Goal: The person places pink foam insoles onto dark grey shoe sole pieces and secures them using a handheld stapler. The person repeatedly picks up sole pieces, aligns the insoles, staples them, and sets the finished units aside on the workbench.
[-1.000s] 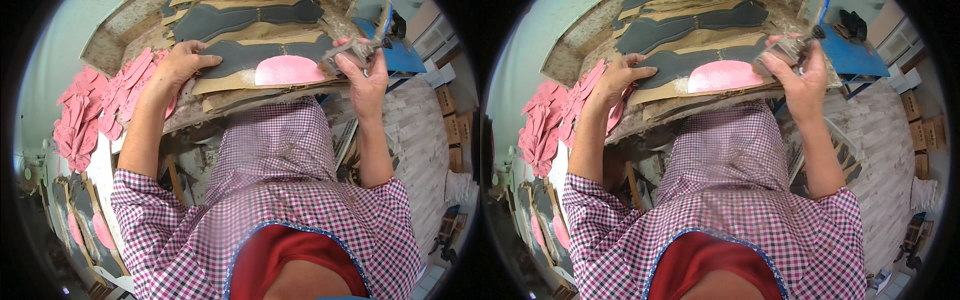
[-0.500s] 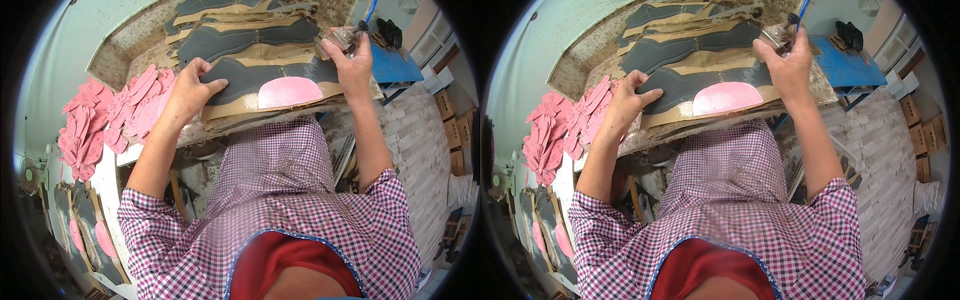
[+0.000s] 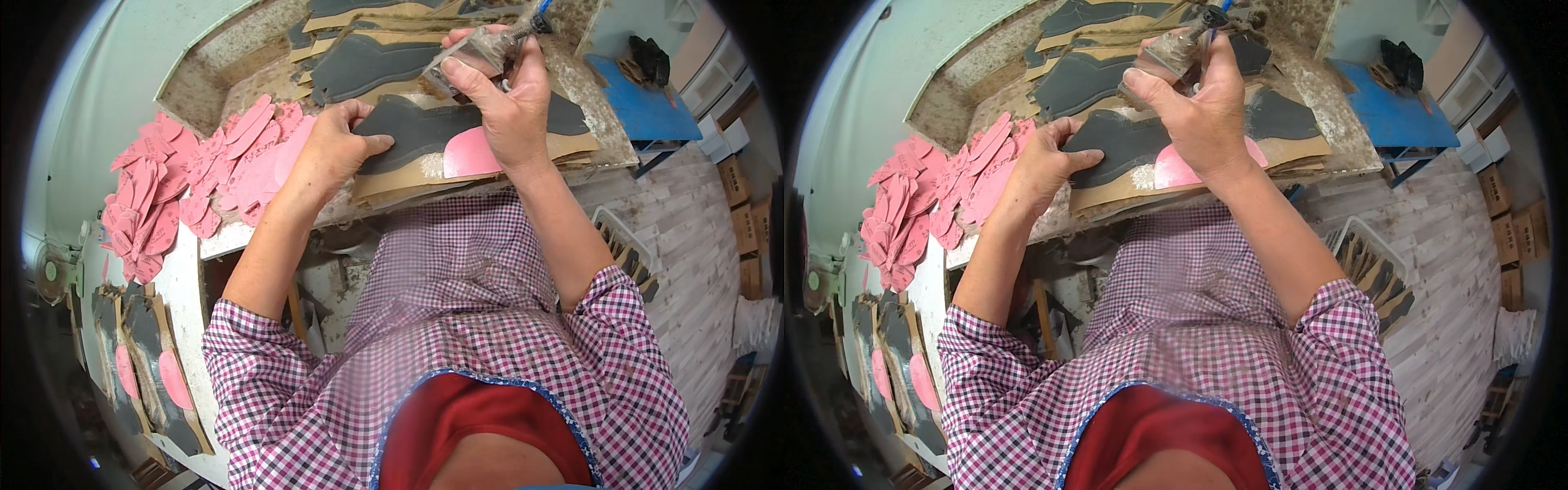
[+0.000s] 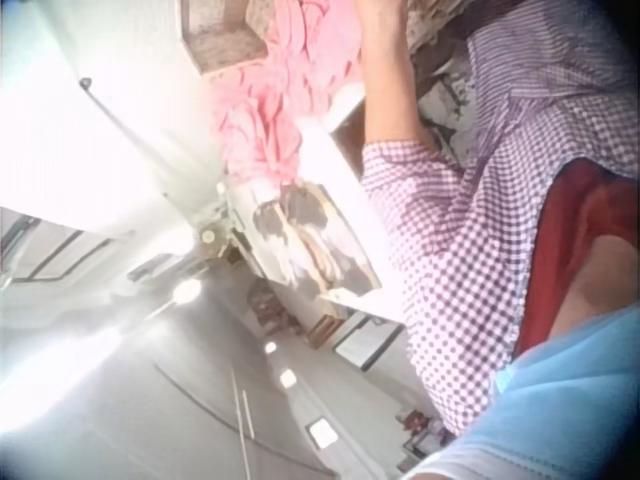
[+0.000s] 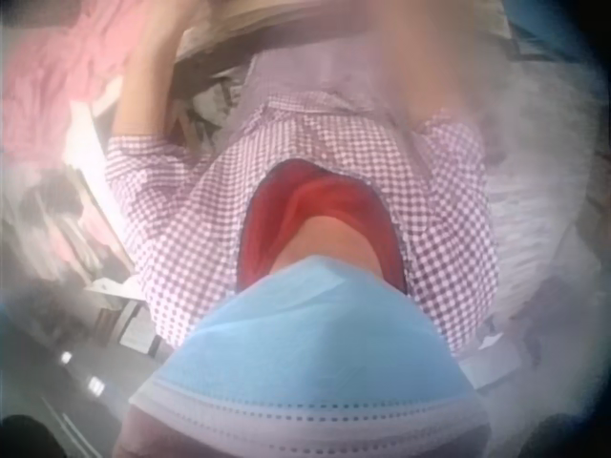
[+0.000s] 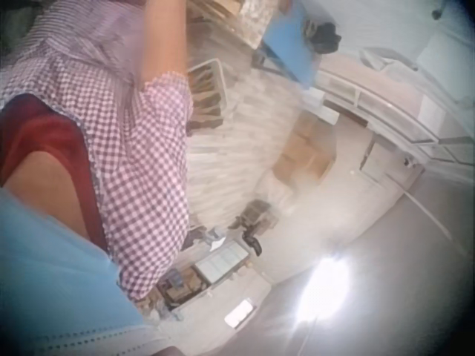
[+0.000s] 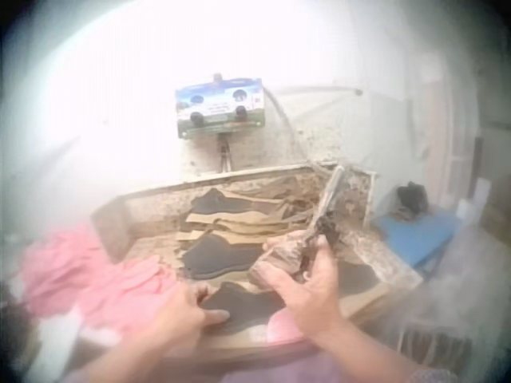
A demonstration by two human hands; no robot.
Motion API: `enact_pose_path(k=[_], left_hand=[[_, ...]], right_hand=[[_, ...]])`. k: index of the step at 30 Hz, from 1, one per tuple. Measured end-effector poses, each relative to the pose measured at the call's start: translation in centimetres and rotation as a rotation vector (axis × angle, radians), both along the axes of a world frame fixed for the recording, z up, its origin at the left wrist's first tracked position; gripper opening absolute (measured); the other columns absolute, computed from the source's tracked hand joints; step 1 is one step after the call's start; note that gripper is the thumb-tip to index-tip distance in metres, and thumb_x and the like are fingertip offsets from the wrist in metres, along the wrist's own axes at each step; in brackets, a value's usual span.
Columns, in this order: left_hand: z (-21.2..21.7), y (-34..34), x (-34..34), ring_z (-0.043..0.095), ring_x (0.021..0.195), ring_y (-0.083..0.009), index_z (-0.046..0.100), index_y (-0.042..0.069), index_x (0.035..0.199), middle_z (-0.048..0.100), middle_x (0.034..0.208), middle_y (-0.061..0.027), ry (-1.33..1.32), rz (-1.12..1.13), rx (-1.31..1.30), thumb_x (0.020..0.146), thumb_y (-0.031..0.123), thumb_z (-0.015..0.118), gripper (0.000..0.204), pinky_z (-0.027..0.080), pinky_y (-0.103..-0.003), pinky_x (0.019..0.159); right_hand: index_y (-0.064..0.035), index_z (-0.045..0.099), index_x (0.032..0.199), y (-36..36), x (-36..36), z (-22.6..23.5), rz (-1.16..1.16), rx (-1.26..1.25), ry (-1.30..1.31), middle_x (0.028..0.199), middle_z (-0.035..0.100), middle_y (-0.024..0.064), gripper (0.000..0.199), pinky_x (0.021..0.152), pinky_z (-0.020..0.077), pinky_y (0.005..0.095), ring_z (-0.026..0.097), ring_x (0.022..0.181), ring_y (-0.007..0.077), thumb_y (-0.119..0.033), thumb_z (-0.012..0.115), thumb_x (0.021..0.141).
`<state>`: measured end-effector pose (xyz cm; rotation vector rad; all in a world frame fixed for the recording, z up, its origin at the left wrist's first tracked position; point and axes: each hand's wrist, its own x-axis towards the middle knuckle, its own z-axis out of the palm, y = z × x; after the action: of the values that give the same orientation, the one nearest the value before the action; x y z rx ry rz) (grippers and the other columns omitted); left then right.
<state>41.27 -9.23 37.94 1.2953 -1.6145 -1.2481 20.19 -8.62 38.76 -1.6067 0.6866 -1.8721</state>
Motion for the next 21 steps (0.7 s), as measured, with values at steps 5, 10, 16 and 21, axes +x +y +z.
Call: enact_pose_path(k=[5,10,16,21], left_hand=[[0.0,0.2,0.1,0.059,0.089,-0.0116,0.06,0.005,0.099,0.063,0.096,-0.003,-0.005,0.003,-0.029,0.079,0.002,0.073,0.024,0.047,-0.025,0.082],[0.4,0.7,-0.1,0.058,0.094,-0.0126,0.057,0.01,0.103,0.06,0.107,-0.0039,0.152,-0.025,0.036,0.079,0.002,0.073,0.029,0.046,-0.025,0.086],[-0.6,0.2,0.9,0.059,0.093,-0.0117,0.056,0.01,0.11,0.059,0.111,-0.0021,0.27,-0.091,0.125,0.078,-0.008,0.062,0.036,0.047,-0.025,0.084],[-0.3,0.4,0.6,0.056,0.084,-0.0115,0.056,0.006,0.108,0.062,0.097,-0.0031,0.246,-0.079,0.051,0.074,-0.006,0.059,0.036,0.045,-0.024,0.077]], right_hand=[[-0.0045,0.048,0.117,0.1,-2.8,-0.4,-0.056,-0.011,0.047,0.115,0.065,0.0142,0.036,0.092,0.0534,0.034,0.065,0.107,0.0216,0.0,0.068,0.087],[-0.0033,0.055,0.11,1.0,-8.1,-0.4,-0.302,-0.017,0.099,0.1,0.066,0.0064,0.031,0.077,0.0553,0.0272,0.064,0.09,0.0125,-0.011,0.073,0.086],[-0.0039,0.055,0.109,2.4,-8.5,-0.8,-0.376,0.059,0.128,0.104,0.065,0.0069,0.034,0.082,0.0538,0.0296,0.064,0.092,0.0142,-0.014,0.075,0.084],[-0.006,0.049,0.112,2.5,-3.1,-1.2,-0.115,0.034,0.004,0.109,0.064,0.0086,0.038,0.09,0.0528,0.0337,0.063,0.099,0.0172,-0.011,0.074,0.083]])
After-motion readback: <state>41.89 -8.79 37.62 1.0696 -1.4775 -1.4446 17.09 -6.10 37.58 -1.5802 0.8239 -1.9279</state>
